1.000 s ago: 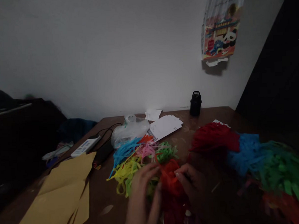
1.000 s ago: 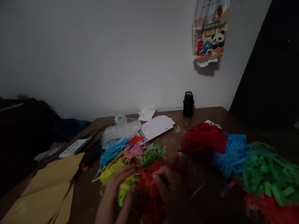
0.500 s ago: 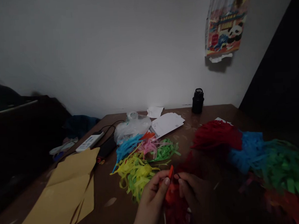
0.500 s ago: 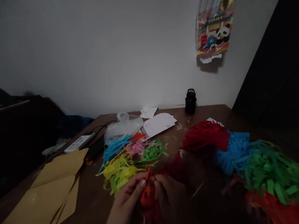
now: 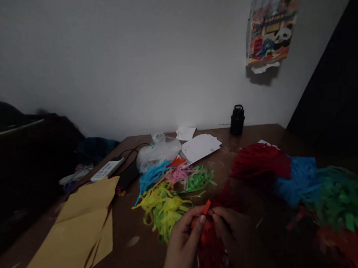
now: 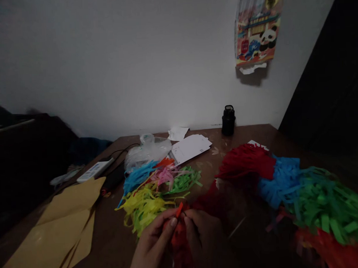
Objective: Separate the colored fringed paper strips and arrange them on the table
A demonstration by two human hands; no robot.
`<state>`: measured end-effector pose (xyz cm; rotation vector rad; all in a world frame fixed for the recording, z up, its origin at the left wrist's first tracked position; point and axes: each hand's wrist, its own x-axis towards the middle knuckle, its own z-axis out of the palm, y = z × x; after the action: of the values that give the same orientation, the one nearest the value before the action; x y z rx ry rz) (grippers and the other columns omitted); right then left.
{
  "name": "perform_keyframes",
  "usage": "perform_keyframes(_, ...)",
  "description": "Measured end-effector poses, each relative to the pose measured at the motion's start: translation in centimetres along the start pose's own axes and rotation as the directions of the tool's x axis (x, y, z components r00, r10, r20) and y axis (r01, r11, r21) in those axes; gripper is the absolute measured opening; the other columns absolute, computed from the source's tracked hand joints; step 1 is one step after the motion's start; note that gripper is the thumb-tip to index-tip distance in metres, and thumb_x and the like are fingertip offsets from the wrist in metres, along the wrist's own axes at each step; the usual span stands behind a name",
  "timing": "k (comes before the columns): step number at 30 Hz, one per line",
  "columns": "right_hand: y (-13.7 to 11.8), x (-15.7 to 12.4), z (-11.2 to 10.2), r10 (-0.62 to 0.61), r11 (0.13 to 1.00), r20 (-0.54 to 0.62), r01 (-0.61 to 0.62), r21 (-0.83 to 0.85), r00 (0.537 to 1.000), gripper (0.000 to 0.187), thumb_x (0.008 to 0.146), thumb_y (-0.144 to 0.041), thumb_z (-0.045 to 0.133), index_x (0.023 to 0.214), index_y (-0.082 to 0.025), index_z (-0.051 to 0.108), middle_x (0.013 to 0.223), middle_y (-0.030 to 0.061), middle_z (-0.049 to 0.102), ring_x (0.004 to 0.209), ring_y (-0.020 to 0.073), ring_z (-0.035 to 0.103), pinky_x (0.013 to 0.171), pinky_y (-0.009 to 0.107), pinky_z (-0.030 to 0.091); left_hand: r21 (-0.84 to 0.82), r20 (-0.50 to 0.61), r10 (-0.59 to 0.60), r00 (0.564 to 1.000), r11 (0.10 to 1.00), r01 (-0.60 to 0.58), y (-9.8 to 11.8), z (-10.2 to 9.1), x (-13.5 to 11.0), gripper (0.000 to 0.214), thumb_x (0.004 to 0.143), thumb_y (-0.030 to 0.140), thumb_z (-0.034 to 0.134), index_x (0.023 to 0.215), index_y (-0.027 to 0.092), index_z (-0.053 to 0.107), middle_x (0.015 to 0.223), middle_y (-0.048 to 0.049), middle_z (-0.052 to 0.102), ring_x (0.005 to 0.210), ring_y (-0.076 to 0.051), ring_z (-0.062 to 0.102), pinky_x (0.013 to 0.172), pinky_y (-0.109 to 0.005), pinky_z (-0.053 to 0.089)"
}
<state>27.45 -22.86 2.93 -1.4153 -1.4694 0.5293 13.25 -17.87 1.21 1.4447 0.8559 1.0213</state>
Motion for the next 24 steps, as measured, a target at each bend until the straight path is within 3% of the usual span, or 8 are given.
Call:
perform_keyframes(3,-0.2,0.2,-0.3,0.064,0.997,0.018,-0.065,0.051,0.998,0.033,0.094,-0.033,0.041,0.081,-0.020,0.069,0.060,-0.0014,0.059,0.055,0.0125,0.056,0.058,0.022,0.042,0.310,0.032,0.239,0.971,0.921,-0.237,-0.3,-0.6,-0.1,0.019,0.090,0.025,0.059,0.106,0.024,0.070,0.099,-0.0058,0.074,0.092,-0.020,0.068,0.083,-0.027,0.053)
perform_keyframes(6,0.1,0.3,-0.2,0.186,0.966,0.068,-0.195,0.172,0.980,0.030,0.091,-0.037,0.045,0.091,-0.020,0.070,0.057,-0.0033,0.059,0.053,0.0133,0.056,0.052,0.022,0.041,0.515,0.177,0.486,0.856,0.695,-0.502,-0.7,-1.0,-0.2,0.029,0.089,0.013,0.056,0.114,0.024,0.066,0.095,-0.0061,0.073,0.086,-0.019,0.068,0.082,-0.028,0.053)
perform_keyframes(9,1.1,0.5,0.5,0.210,0.963,0.034,-0.212,0.167,0.977,0.028,0.090,-0.038,0.048,0.098,-0.021,0.069,0.061,-0.0027,0.063,0.055,0.0145,0.058,0.055,0.023,0.044,0.583,0.284,0.580,0.763,0.527,-0.618,-1.2,-0.8,-0.3,0.036,0.088,0.007,0.053,0.121,0.021,0.060,0.091,-0.0073,0.072,0.080,-0.019,0.065,0.078,-0.030,0.053)
perform_keyframes(13,2.3,1.0,0.6,0.005,0.998,-0.167,0.007,0.069,0.986,0.026,0.091,-0.036,0.050,0.074,-0.021,0.062,0.072,0.0022,0.063,0.068,0.0157,0.060,0.065,0.025,0.047,0.570,0.374,0.489,0.788,0.549,-0.611,-1.4,0.0,-0.5,0.035,0.091,0.009,0.048,0.122,0.020,0.059,0.089,-0.0082,0.070,0.079,-0.020,0.063,0.073,-0.032,0.053)
perform_keyframes(15,2.5,1.5,-0.6,0.066,0.973,-0.238,-0.009,0.232,0.969,0.025,0.090,-0.039,0.054,0.073,-0.022,0.059,0.068,0.0003,0.058,0.062,0.0140,0.057,0.058,0.024,0.046,0.549,0.459,0.346,0.818,0.613,-0.568,-0.8,0.0,-0.5,0.032,0.092,0.011,0.047,0.117,0.021,0.064,0.086,-0.0073,0.070,0.079,-0.021,0.063,0.072,-0.033,0.053)
perform_keyframes(18,2.0,2.1,-3.5,0.316,0.721,-0.205,-0.094,0.687,0.926,0.024,0.089,-0.046,0.057,0.078,-0.025,0.056,0.051,-0.0091,0.037,0.038,0.0081,0.032,0.036,0.017,0.031,0.510,0.530,0.129,0.838,0.741,-0.436,0.2,-1.0,-0.2,0.026,0.092,0.020,0.056,0.115,0.027,0.066,0.101,-0.0071,0.070,0.094,-0.022,0.065,0.083,-0.034,0.053)
perform_keyframes(20,1.5,2.2,-5.2,0.382,0.522,-0.148,-0.081,0.849,0.912,0.024,0.085,-0.047,0.063,0.078,-0.026,0.055,0.049,-0.0117,0.026,0.036,0.0063,0.016,0.032,0.014,0.022,0.501,0.503,0.095,0.859,0.778,-0.380,0.4,-2.0,0.1,0.042,0.086,0.033,0.067,0.127,0.030,0.059,0.128,-0.0093,0.061,0.117,-0.027,0.057,0.098,-0.040,0.048)
perform_keyframes(24,0.6,2.3,-6.1,0.367,0.420,-0.056,-0.112,0.900,0.928,0.024,0.079,-0.044,0.072,0.076,-0.024,0.058,0.049,-0.0116,0.027,0.038,0.0049,0.013,0.032,0.014,0.021,0.583,0.566,-0.007,0.824,0.710,-0.394,-1.2,-1.6,-0.1,0.097,0.061,0.047,0.085,0.145,0.031,0.039,0.150,-0.0139,0.039,0.134,-0.038,0.038,0.108,-0.055,0.037)
